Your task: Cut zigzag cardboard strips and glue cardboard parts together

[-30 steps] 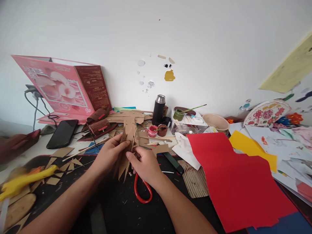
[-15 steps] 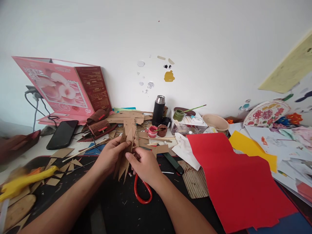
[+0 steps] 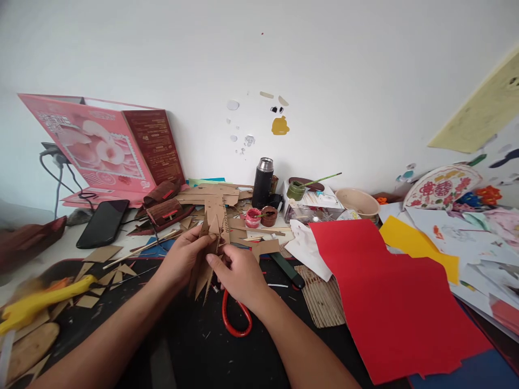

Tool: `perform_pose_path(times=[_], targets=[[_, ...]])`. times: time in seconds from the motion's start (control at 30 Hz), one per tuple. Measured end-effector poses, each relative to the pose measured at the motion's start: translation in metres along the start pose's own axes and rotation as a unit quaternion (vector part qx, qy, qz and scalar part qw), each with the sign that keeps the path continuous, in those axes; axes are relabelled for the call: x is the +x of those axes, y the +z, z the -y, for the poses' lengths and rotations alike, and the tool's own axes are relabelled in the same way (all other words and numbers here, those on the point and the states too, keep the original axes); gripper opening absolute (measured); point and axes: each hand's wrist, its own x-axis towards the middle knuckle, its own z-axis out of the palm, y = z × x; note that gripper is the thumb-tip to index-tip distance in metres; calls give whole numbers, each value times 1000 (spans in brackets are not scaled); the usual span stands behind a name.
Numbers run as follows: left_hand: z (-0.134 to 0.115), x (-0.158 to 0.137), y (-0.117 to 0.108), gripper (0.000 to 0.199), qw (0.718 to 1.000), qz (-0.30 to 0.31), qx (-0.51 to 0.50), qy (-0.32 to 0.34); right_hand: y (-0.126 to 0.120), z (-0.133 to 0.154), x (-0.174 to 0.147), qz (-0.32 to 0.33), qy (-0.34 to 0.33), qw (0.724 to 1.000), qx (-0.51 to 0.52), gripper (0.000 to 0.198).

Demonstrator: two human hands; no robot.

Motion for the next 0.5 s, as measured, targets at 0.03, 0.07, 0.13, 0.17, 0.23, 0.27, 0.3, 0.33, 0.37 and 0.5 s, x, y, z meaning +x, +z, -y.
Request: perform_pose_path(times=[0.03, 0.07, 0.13, 0.17, 0.23, 0.27, 0.3, 0.33, 0.37, 0.5], targets=[[0, 1, 0, 24, 1000, -1, -2, -1, 0, 1, 0, 0, 0, 1000, -7, 27], [0, 1, 0, 24, 1000, -2, -5, -2, 0, 1, 0, 0, 0, 1000, -14, 27], [1, 2, 0, 24, 1000, -7, -10, -6, 0, 2, 0, -1, -1, 1000, -28, 28], [2, 3, 0, 24, 1000, -9, -12, -8, 0, 3, 0, -2, -2, 1000, -31, 28], [2, 3, 0, 24, 1000, -7, -14, -13, 0, 2, 0, -5, -2, 999, -33, 28], [2, 3, 0, 24, 1000, -3, -13, -16, 0, 2, 0, -7, -2, 1000, -30, 27], [2, 2, 0, 25, 1000, 2, -13, -20, 0, 1, 0, -10, -1, 1000, -26, 27], [2, 2, 0, 26, 1000, 6, -15, -25, 0, 0, 0, -13, 0, 1000, -19, 27], [2, 1, 0, 28, 999, 7, -18, -30, -1, -1, 0, -14, 2, 1000, -12, 29], [1, 1, 0, 32, 999, -19, -16, -30, -2, -3, 1, -17, 8, 1000, 12, 33]])
